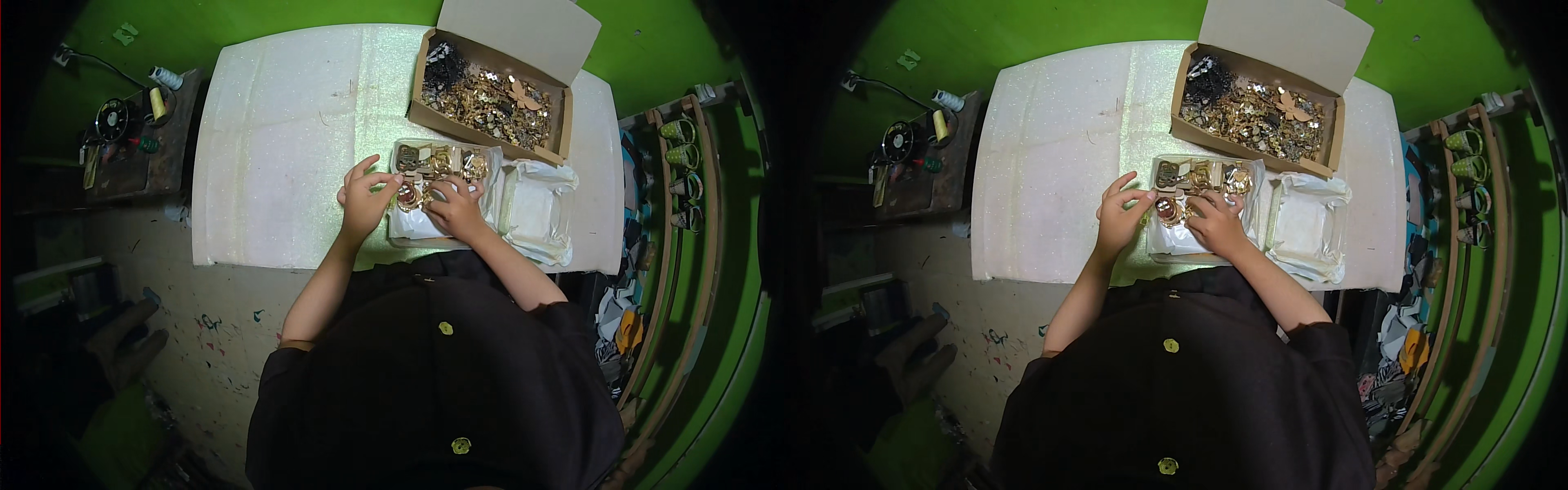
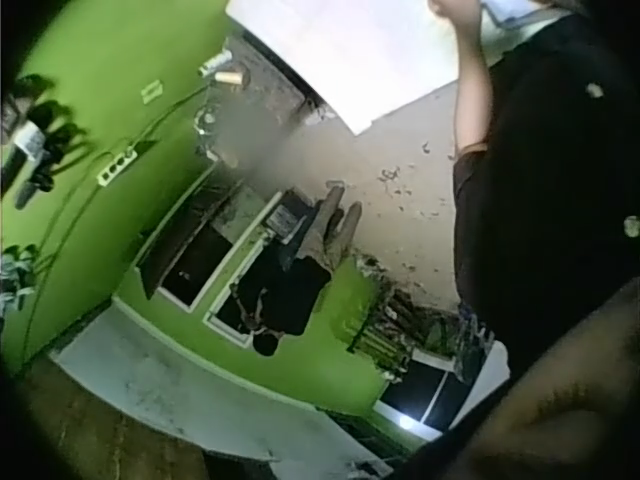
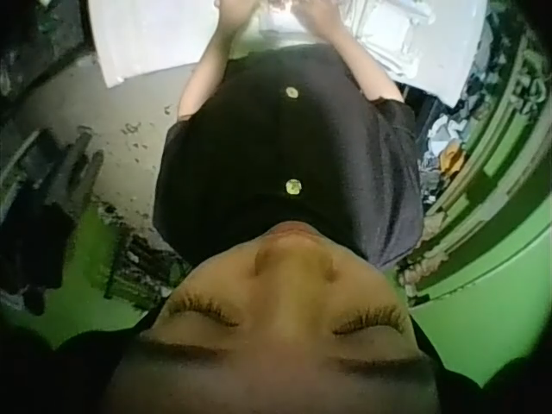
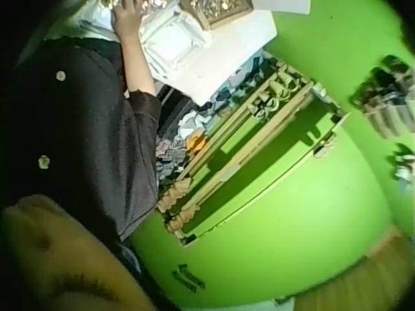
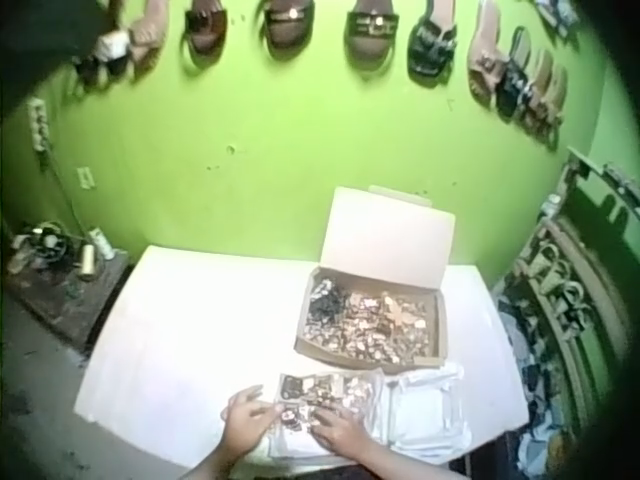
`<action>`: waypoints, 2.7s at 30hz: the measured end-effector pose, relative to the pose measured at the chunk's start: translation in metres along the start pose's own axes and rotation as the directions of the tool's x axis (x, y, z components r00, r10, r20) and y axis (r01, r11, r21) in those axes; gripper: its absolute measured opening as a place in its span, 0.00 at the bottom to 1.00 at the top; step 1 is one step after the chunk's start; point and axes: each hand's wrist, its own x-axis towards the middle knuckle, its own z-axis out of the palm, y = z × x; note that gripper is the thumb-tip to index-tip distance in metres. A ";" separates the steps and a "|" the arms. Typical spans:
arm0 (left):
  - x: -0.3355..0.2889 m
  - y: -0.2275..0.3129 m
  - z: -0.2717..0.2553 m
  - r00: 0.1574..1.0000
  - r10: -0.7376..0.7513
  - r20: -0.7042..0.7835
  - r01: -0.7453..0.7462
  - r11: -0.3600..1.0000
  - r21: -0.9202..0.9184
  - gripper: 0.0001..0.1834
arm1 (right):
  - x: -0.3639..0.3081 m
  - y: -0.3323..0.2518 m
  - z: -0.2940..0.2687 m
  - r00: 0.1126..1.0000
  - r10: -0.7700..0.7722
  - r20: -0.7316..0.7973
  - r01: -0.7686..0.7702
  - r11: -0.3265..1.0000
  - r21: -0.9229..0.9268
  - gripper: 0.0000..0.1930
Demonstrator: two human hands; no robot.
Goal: The person is sorting and organizing small metallic shoe accessories from a larger cardboard box into smaller containers.
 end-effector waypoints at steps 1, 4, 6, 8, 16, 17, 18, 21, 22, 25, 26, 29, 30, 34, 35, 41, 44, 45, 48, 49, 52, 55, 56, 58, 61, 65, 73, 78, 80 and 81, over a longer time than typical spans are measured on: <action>0.000 0.000 0.000 1.000 0.004 -0.003 -0.004 1.000 -0.013 0.13 | 0.000 -0.001 0.000 0.998 0.050 0.042 -0.052 0.997 0.057 0.04; -0.001 -0.002 -0.002 1.000 0.013 0.000 -0.013 1.000 -0.004 0.13 | -0.003 0.002 0.002 0.993 0.078 0.093 -0.083 0.995 0.053 0.07; -0.001 -0.006 -0.003 1.000 0.005 -0.005 -0.005 1.000 -0.005 0.13 | -0.002 0.001 0.000 0.991 0.080 0.106 -0.086 0.995 0.054 0.07; -0.001 -0.009 -0.004 1.000 0.000 -0.008 0.000 1.000 -0.007 0.12 | -0.002 0.001 -0.001 0.990 0.081 0.119 -0.088 0.995 0.054 0.07; -0.002 0.000 -0.002 1.000 0.007 0.021 -0.007 1.000 -0.008 0.12 | -0.001 -0.002 -0.007 0.976 0.137 0.169 -0.140 0.990 0.008 0.08; -0.002 0.000 -0.001 1.000 0.010 0.019 -0.010 1.000 -0.008 0.12 | 0.002 -0.005 -0.013 0.977 0.136 0.166 -0.139 0.990 0.007 0.08; -0.003 -0.001 0.000 0.999 0.010 0.041 -0.009 0.999 -0.031 0.12 | 0.008 -0.010 -0.024 0.970 0.206 0.131 -0.211 0.977 0.032 0.09; -0.007 0.013 -0.001 0.991 0.101 0.090 -0.103 0.995 0.012 0.11 | 0.023 -0.014 -0.045 0.943 0.333 0.029 -0.333 0.929 0.161 0.10; -0.009 0.019 -0.001 0.975 0.185 0.121 -0.194 0.978 0.074 0.11 | 0.027 -0.015 -0.051 0.920 0.391 -0.032 -0.370 0.891 0.264 0.11; -0.012 0.026 0.002 0.924 0.346 0.161 -0.368 0.919 0.141 0.09 | 0.039 -0.024 -0.078 0.930 0.363 -0.052 -0.329 0.888 0.320 0.13; -0.013 0.027 0.005 0.922 0.350 0.166 -0.373 0.917 0.141 0.09 | 0.040 -0.026 -0.082 0.937 0.340 -0.077 -0.298 0.897 0.326 0.13; -0.014 0.026 0.010 0.910 0.386 0.151 -0.407 0.901 0.150 0.09 | 0.035 -0.026 -0.076 0.945 0.313 -0.094 -0.270 0.910 0.316 0.09; -0.013 0.026 0.011 0.907 0.393 0.150 -0.415 0.894 0.169 0.10 | 0.034 -0.026 -0.075 0.945 0.314 -0.095 -0.270 0.909 0.316 0.09; -0.013 0.033 0.004 0.934 0.350 0.071 -0.356 0.896 0.265 0.14 | 0.025 -0.024 -0.066 0.937 0.315 -0.151 -0.282 0.937 0.209 0.05; -0.012 0.027 0.002 0.934 0.355 0.045 -0.353 0.895 0.273 0.16 | 0.020 -0.023 -0.061 0.940 0.294 -0.170 -0.272 0.952 0.141 0.05; -0.011 0.014 -0.005 0.964 0.261 -0.060 -0.238 0.939 0.248 0.14 | 0.005 -0.015 -0.027 0.967 0.122 -0.225 -0.151 0.981 -0.118 0.06; -0.013 0.011 -0.005 0.966 0.247 -0.070 -0.223 0.944 0.243 0.14 | 0.006 -0.012 -0.018 0.978 0.074 -0.197 -0.109 0.978 -0.175 0.08; -0.014 0.010 -0.005 0.968 0.242 -0.071 -0.219 0.945 0.242 0.14 | 0.005 -0.010 -0.015 0.978 0.073 -0.195 -0.108 0.979 -0.175 0.08; -0.015 0.010 -0.003 0.971 0.230 -0.061 -0.209 0.946 0.247 0.15 | 0.005 -0.007 -0.010 0.986 0.056 -0.154 -0.087 0.975 -0.204 0.11; -0.015 0.010 -0.003 0.972 0.229 -0.062 -0.207 0.947 0.247 0.15 | 0.005 -0.007 -0.009 0.985 0.039 -0.166 -0.075 0.973 -0.216 0.10; -0.014 0.011 -0.004 0.971 0.232 -0.060 -0.211 0.947 0.242 0.15 | 0.006 -0.007 -0.011 0.987 0.045 -0.154 -0.074 0.980 -0.183 0.10; -0.013 0.011 -0.004 0.971 0.231 -0.065 -0.209 0.948 0.238 0.15 | 0.005 -0.009 -0.013 0.990 0.094 -0.103 -0.103 0.991 -0.088 0.10; -0.013 0.011 -0.005 0.969 0.237 -0.072 -0.212 0.944 0.255 0.15 | 0.005 -0.009 -0.014 0.991 0.115 -0.073 -0.118 0.992 -0.039 0.09; -0.013 0.010 -0.005 0.967 0.243 -0.078 -0.214 0.939 0.270 0.15 | 0.005 -0.011 -0.017 0.994 0.109 -0.032 -0.110 0.994 -0.015 0.08; -0.013 0.009 -0.005 0.967 0.242 -0.081 -0.212 0.939 0.270 0.15 | 0.003 -0.011 -0.015 0.994 0.107 0.024 -0.107 0.994 0.013 0.06; -0.013 0.006 -0.005 0.969 0.235 -0.077 -0.213 0.951 0.225 0.15 | 0.000 -0.013 -0.009 0.984 0.140 0.109 -0.147 0.988 0.052 0.04; -0.014 0.007 -0.006 0.967 0.239 -0.089 -0.209 0.944 0.256 0.15 | 0.001 -0.016 -0.010 0.966 0.198 0.167 -0.213 0.974 0.073 0.06; -0.013 0.003 -0.005 0.969 0.226 -0.099 -0.202 0.957 0.208 0.15 | 0.008 -0.028 -0.019 0.895 0.377 0.239 -0.366 0.926 -0.090 0.14; -0.013 0.003 -0.005 0.970 0.224 -0.097 -0.200 0.958 0.207 0.15 | 0.009 -0.031 -0.019 0.846 0.455 0.278 -0.424 0.890 -0.165 0.19; -0.013 0.003 -0.005 0.970 0.221 -0.097 -0.198 0.959 0.205 0.15 | 0.009 -0.031 -0.018 0.845 0.456 0.279 -0.425 0.890 -0.165 0.19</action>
